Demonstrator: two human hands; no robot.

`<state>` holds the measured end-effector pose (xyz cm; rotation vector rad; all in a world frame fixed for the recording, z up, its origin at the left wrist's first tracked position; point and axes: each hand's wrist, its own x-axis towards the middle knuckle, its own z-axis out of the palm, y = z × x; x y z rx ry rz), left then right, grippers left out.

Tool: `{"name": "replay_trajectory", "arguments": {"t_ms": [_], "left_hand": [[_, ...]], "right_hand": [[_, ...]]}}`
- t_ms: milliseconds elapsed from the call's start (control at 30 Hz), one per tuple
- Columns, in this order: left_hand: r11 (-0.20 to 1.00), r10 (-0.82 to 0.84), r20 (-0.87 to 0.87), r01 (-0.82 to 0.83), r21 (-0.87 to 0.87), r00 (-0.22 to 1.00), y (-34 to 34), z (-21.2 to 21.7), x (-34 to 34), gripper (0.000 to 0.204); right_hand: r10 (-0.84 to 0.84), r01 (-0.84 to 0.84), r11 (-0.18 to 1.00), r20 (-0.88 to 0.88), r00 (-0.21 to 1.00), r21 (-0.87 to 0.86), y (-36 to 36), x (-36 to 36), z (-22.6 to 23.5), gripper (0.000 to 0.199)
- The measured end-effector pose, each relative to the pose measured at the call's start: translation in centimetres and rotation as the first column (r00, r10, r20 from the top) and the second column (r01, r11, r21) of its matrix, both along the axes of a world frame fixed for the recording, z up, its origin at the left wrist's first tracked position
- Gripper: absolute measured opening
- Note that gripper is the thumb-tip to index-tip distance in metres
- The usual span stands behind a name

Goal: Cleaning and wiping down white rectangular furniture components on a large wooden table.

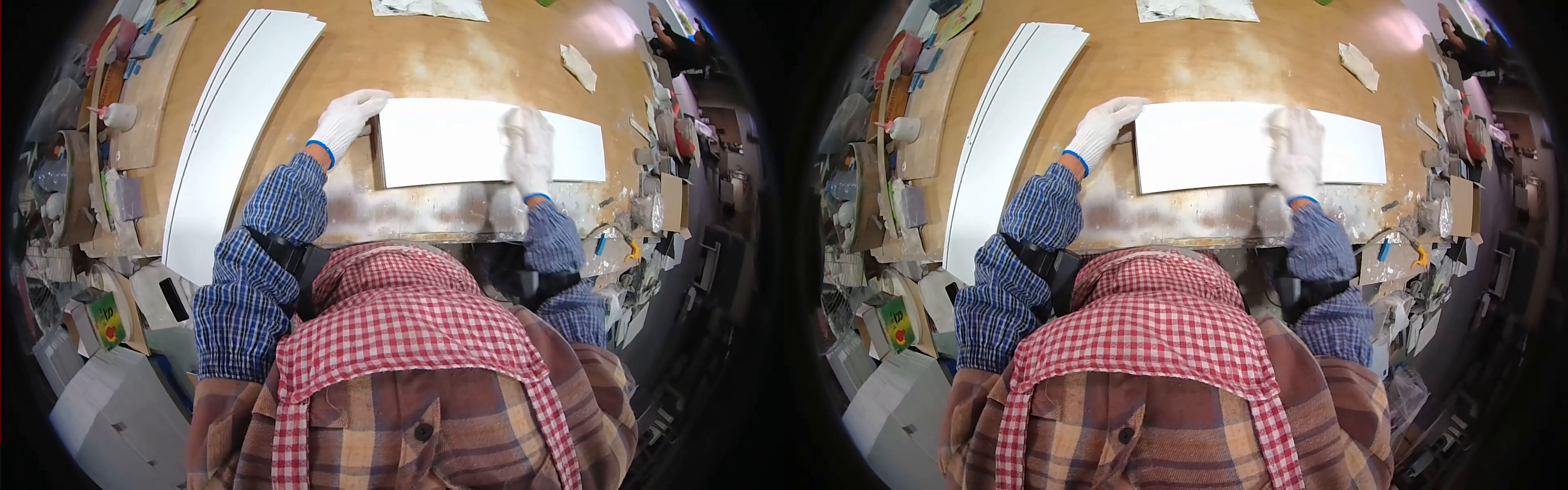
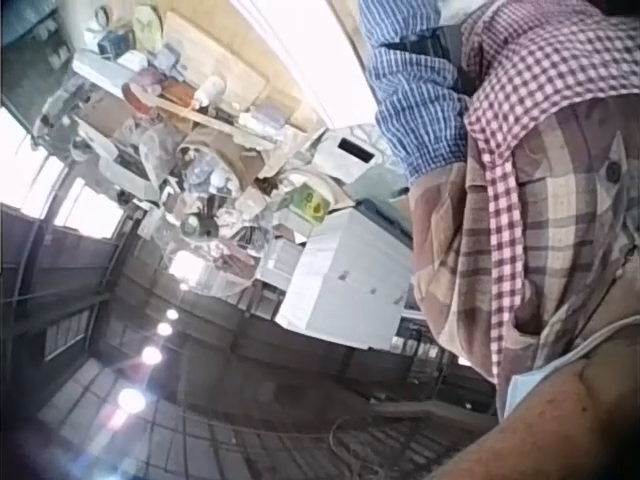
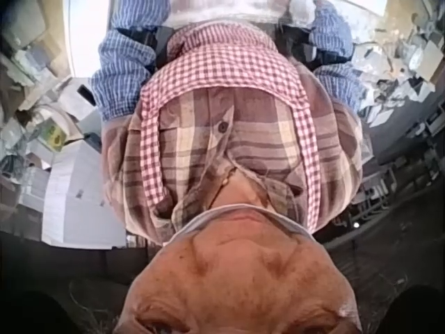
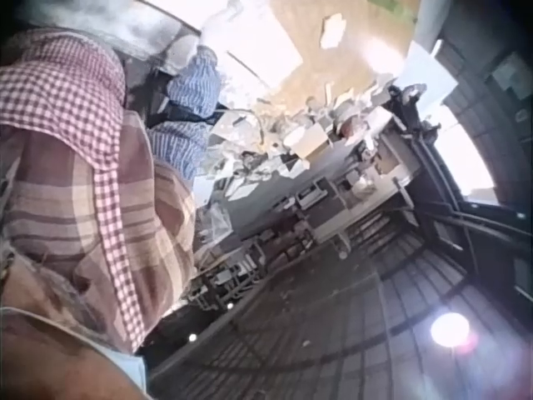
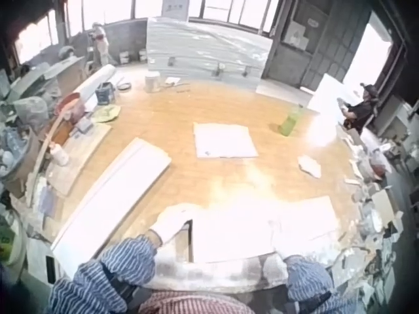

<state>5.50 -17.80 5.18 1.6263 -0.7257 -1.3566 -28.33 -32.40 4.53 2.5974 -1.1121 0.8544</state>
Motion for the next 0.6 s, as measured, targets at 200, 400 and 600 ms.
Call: {"name": "replay_trajectory", "arguments": {"t_ms": [200, 400, 600], "left_hand": [[0.963, 0.196, -0.619, -0.267, -0.023, 0.760, 0.8, -0.9, -0.1, 0.077], [0.948, 0.297, -0.392, -0.318, 0.012, 0.871, 3.2, -1.0, 2.7, 0.075], [0.991, 0.114, 0.454, -0.069, -0.114, 0.883, 3.1, 2.7, 0.9, 0.047]], "right_hand": [[0.526, -0.594, 0.733, 0.276, 0.804, 0.332, 7.9, 16.6, 3.9, 0.021], [0.608, -0.698, 0.625, 0.342, 0.717, 0.351, 10.8, 14.6, 4.5, 0.014], [0.046, -0.135, 0.922, 0.245, 0.968, 0.363, -1.1, -5.6, 2.0, 0.021]]}}
